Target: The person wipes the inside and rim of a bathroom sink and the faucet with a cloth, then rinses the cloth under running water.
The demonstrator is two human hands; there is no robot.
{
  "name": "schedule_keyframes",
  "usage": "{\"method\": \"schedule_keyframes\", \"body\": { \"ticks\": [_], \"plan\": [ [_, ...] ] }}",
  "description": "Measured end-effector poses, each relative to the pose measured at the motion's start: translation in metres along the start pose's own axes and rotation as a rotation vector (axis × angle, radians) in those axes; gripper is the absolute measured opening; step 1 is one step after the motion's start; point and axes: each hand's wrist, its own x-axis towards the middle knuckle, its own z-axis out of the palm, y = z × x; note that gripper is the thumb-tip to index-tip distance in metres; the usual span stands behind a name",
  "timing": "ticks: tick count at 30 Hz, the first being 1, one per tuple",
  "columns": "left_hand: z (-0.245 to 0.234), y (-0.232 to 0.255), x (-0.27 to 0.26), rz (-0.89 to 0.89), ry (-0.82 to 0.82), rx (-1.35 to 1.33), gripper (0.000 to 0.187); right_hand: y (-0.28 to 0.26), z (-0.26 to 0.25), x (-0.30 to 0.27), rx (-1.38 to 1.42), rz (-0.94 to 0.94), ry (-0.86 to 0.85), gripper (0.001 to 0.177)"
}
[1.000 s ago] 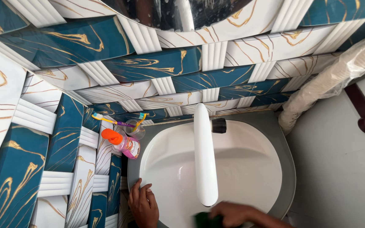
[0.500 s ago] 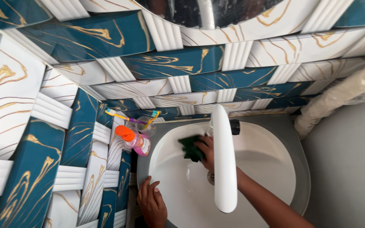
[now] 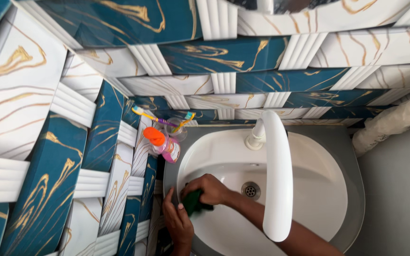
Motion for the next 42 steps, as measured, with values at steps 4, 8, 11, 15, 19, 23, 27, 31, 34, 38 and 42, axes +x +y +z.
{"method": "schedule_keyframes", "body": {
  "ticks": [4,8,11,15,19,23,27,31,34,38,42],
  "plan": [
    [-0.001,0.003,0.001,-0.025,-0.002,-0.006,0.049,-0.022,0.051,-0.02,0.232,0.579,0.064,0.062],
    [-0.005,0.011,0.005,0.056,-0.013,0.0,0.044,-0.062,0.065,-0.085,0.088,0.487,-0.173,0.09],
    [-0.005,0.014,0.005,0.058,-0.025,0.052,0.039,-0.069,0.034,-0.127,0.114,0.508,-0.468,0.087],
    [-0.003,0.013,0.003,0.02,-0.044,0.106,0.035,-0.076,-0.017,-0.18,0.096,0.646,-0.65,0.08],
    [-0.001,0.008,0.001,0.024,-0.057,0.15,0.034,-0.071,-0.05,-0.217,-0.142,0.974,-0.7,0.049],
    [0.001,0.006,0.0,0.008,-0.09,0.237,0.032,-0.073,-0.083,-0.254,-0.733,1.188,-0.504,0.057],
    [0.003,0.006,-0.001,-0.049,-0.123,0.262,0.031,-0.057,-0.111,-0.278,-0.991,1.175,-0.431,0.066],
    [0.005,0.002,0.0,-0.008,-0.123,0.303,0.032,-0.045,-0.091,-0.277,-0.974,1.096,-0.514,0.063],
    [0.006,-0.005,-0.007,0.067,-0.139,0.377,0.029,-0.049,-0.063,-0.265,-0.574,1.045,-0.549,0.043],
    [0.013,-0.015,-0.02,0.156,-0.135,0.407,0.025,-0.069,-0.051,-0.234,-0.236,0.846,-0.533,0.039],
    [0.045,-0.013,-0.051,-0.322,-0.262,-0.32,0.029,-0.108,-0.057,-0.194,0.106,0.756,0.03,0.037]
  ]
}}
